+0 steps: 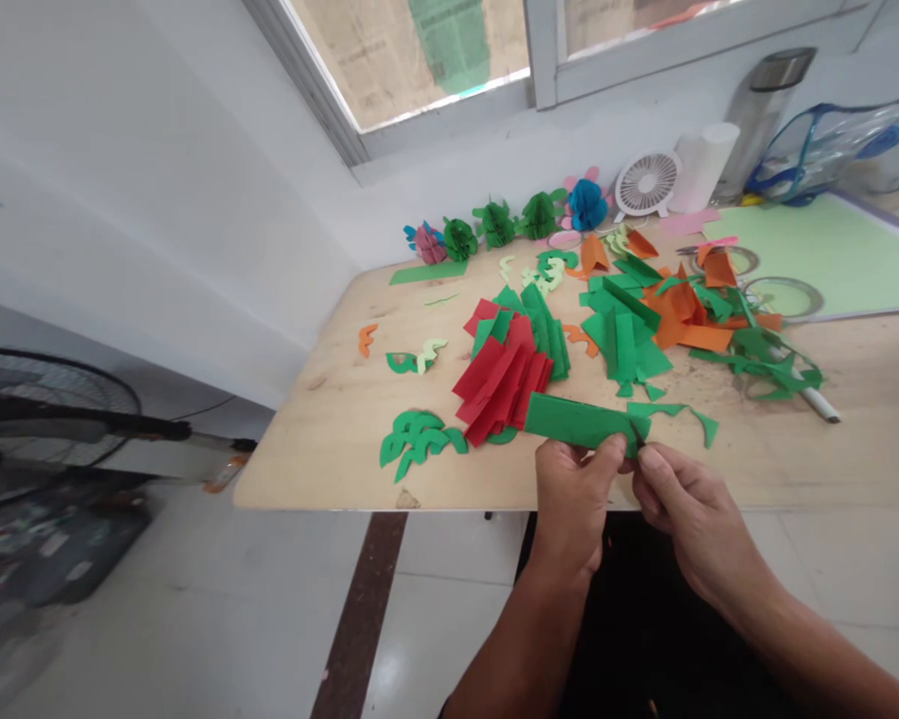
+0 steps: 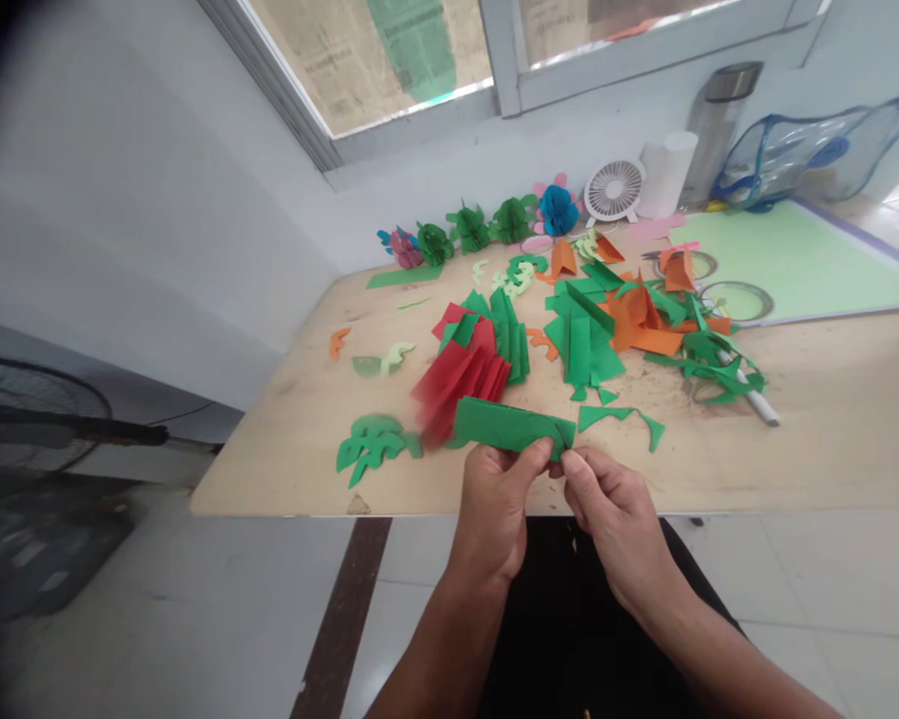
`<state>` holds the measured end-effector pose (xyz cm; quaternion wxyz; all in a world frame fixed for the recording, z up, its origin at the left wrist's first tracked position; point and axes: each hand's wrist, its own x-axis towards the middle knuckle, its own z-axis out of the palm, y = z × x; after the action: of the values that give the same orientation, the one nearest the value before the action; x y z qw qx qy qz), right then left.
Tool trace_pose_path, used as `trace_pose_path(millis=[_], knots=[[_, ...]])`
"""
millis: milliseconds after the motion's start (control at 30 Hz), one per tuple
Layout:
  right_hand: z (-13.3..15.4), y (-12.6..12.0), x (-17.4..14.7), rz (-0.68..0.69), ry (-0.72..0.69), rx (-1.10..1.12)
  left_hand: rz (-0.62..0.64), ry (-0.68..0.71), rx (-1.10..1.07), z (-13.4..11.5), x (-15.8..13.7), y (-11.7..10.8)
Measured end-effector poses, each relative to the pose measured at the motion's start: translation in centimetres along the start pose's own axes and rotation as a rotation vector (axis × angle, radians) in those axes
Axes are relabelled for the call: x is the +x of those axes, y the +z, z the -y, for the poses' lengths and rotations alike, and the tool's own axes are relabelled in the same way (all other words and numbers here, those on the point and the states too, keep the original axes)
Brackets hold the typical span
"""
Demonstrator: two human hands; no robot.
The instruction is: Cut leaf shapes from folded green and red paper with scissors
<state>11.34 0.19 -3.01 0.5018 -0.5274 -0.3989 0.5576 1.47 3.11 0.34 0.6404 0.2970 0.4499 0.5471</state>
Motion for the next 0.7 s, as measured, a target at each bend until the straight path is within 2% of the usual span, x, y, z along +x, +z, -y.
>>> trace_pose_path(millis=[367, 567, 700], knots=[[0.14, -0.15, -0.1, 0.004, 0.041, -0.029, 0.006, 0.008, -0.017, 0.39, -0.02, -0.28], [0.08, -0.3, -0.25, 0.008, 0.059, -0.076, -0.028, 0.046, 0.025, 0.4, 0.05, -0.34], [0.19, -0.41, -0.38, 0.022, 0.05, -0.089, -0.005, 0.053, 0.06, 0.28, 0.08, -0.44]])
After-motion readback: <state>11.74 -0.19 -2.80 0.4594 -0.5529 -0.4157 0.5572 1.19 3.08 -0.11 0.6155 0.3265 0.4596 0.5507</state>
